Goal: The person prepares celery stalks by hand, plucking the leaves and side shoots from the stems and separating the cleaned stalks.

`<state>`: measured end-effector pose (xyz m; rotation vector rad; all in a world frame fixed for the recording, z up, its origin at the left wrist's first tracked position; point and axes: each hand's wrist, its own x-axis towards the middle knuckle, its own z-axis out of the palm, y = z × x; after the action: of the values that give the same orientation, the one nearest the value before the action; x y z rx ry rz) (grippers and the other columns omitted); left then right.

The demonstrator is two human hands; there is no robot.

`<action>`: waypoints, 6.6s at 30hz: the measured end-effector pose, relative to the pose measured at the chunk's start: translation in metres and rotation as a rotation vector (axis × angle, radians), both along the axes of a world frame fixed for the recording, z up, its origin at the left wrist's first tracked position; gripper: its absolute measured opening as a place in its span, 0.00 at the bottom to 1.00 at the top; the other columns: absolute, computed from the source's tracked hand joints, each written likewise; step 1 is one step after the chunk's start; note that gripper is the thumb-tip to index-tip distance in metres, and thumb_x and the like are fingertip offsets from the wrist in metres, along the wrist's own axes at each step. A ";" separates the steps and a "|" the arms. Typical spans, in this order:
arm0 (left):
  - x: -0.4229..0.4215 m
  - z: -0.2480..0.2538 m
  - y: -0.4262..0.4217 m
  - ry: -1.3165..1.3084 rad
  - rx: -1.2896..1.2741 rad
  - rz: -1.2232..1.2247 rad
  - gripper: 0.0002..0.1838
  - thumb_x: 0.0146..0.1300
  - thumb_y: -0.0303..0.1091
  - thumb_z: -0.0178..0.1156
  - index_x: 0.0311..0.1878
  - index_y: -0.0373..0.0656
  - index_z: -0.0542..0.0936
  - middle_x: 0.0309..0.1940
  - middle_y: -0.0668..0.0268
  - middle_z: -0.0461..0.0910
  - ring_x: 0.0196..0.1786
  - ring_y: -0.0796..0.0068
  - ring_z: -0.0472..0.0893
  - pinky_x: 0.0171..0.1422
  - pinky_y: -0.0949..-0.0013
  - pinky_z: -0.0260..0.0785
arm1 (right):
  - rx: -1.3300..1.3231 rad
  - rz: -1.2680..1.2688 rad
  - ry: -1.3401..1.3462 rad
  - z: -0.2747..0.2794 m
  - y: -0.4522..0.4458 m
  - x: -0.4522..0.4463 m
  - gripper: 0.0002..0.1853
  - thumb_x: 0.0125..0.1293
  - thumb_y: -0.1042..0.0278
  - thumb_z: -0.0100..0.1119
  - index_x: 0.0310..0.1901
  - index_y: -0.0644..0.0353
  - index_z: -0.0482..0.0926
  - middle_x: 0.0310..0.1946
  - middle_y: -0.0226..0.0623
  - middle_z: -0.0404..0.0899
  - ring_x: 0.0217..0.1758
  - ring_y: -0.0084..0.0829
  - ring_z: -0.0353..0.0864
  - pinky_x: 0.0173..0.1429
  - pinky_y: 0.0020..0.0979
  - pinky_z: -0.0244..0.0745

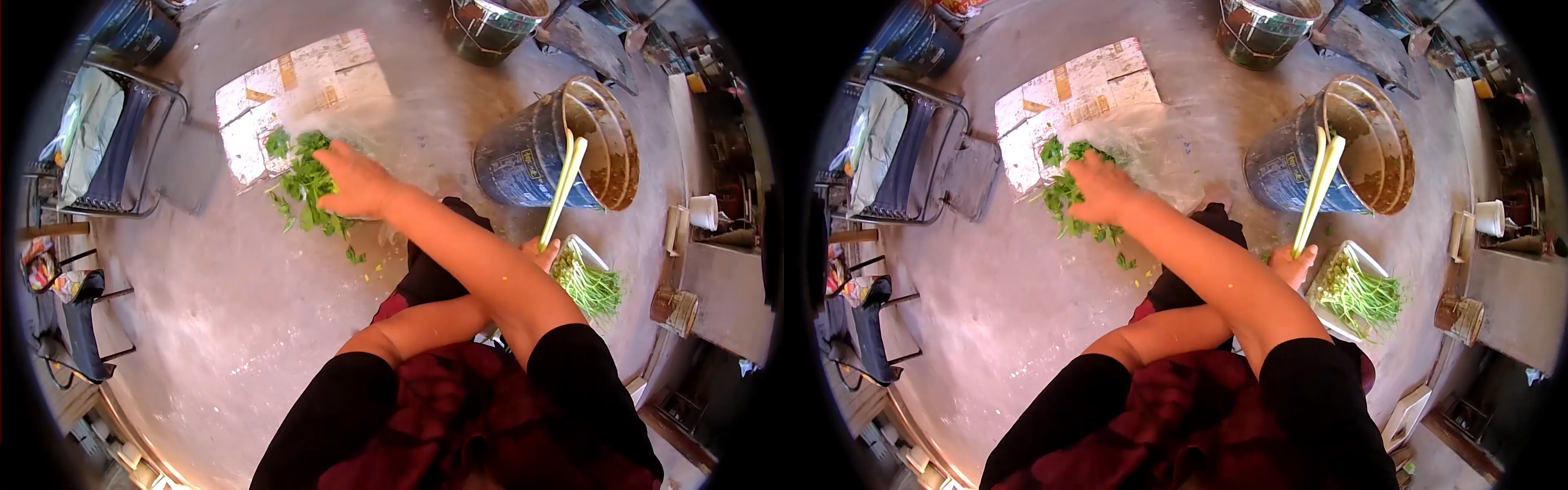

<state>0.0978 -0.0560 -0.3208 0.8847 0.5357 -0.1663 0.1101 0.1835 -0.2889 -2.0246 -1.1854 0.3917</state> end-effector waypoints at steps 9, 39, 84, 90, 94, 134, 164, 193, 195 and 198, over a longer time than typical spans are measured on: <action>0.005 0.017 -0.021 -0.237 0.368 0.210 0.20 0.58 0.52 0.53 0.27 0.42 0.73 0.16 0.71 0.68 0.20 0.77 0.67 0.23 0.70 0.60 | 0.242 -0.140 -0.057 0.115 -0.132 0.024 0.05 0.55 0.76 0.54 0.34 0.65 0.75 0.25 0.39 0.75 0.27 0.29 0.75 0.32 0.25 0.69; -0.093 0.204 -0.036 -0.784 0.408 -0.528 0.10 0.58 0.31 0.54 0.38 0.34 0.73 0.29 0.67 0.71 0.32 0.76 0.71 0.40 0.73 0.66 | 0.446 -0.450 0.318 0.159 -0.424 -0.120 0.14 0.65 0.64 0.46 0.46 0.65 0.68 0.35 0.33 0.72 0.36 0.26 0.74 0.45 0.28 0.69; -0.138 0.239 -0.072 -0.733 0.398 -0.680 0.06 0.55 0.28 0.58 0.34 0.38 0.74 0.21 0.72 0.71 0.18 0.89 0.64 0.20 0.84 0.55 | 0.866 -0.609 0.274 0.161 -0.454 -0.193 0.11 0.65 0.63 0.45 0.39 0.63 0.71 0.25 0.30 0.73 0.28 0.19 0.72 0.34 0.24 0.70; -0.143 0.229 -0.074 -0.945 0.753 -0.690 0.04 0.56 0.23 0.54 0.35 0.37 0.71 0.29 0.72 0.72 0.31 0.87 0.68 0.35 0.81 0.62 | 0.562 -0.782 -0.047 0.160 -0.462 -0.195 0.07 0.61 0.65 0.50 0.35 0.60 0.71 0.23 0.42 0.73 0.27 0.39 0.75 0.30 0.34 0.67; -0.146 0.222 -0.071 -0.854 0.664 -0.731 0.05 0.55 0.22 0.53 0.35 0.37 0.71 0.27 0.74 0.70 0.30 0.89 0.66 0.34 0.82 0.60 | 0.395 -0.807 -0.306 0.160 -0.474 -0.195 0.06 0.58 0.70 0.52 0.37 0.60 0.72 0.26 0.41 0.73 0.30 0.39 0.75 0.33 0.32 0.68; -0.105 0.182 -0.068 -0.985 0.609 -0.540 0.11 0.61 0.35 0.52 0.40 0.38 0.70 0.49 0.59 0.70 0.47 0.74 0.69 0.53 0.72 0.60 | 0.606 -0.442 0.780 0.145 -0.435 -0.149 0.20 0.61 0.63 0.47 0.53 0.58 0.61 0.33 0.29 0.72 0.29 0.18 0.71 0.29 0.20 0.67; 0.009 0.095 -0.115 -0.696 0.688 -1.028 0.10 0.54 0.28 0.58 0.39 0.36 0.74 0.33 0.63 0.77 0.37 0.78 0.76 0.41 0.76 0.67 | -1.023 -1.044 -0.652 0.064 -0.707 -0.029 0.09 0.46 0.67 0.55 0.31 0.45 0.79 0.34 0.29 0.70 0.42 0.32 0.69 0.37 0.34 0.72; 0.049 0.027 -0.118 -0.731 0.885 -1.151 0.09 0.50 0.28 0.60 0.35 0.38 0.75 0.29 0.54 0.76 0.33 0.55 0.75 0.35 0.63 0.68 | -0.994 -1.113 0.152 -0.229 -0.669 -0.039 0.25 0.52 0.74 0.51 0.55 0.50 0.62 0.58 0.43 0.58 0.51 0.43 0.68 0.52 0.42 0.65; 0.043 0.018 -0.118 -0.840 0.950 -1.128 0.09 0.50 0.28 0.60 0.36 0.38 0.75 0.29 0.55 0.76 0.31 0.57 0.76 0.34 0.64 0.69 | -0.831 -1.098 0.177 -0.239 -0.684 -0.051 0.29 0.52 0.76 0.47 0.58 0.48 0.61 0.63 0.45 0.53 0.54 0.43 0.69 0.50 0.41 0.69; 0.039 0.019 -0.114 -0.882 0.966 -1.062 0.11 0.48 0.30 0.62 0.36 0.40 0.75 0.30 0.55 0.76 0.32 0.54 0.76 0.33 0.61 0.69 | -0.749 -1.267 -0.101 -0.234 -0.704 -0.035 0.22 0.49 0.76 0.47 0.49 0.49 0.71 0.50 0.45 0.70 0.42 0.44 0.76 0.41 0.40 0.73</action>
<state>0.1369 -0.1702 -0.3023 1.9781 -0.8198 -0.4572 0.0748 -0.5201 -0.5231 -2.9613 0.4484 0.0591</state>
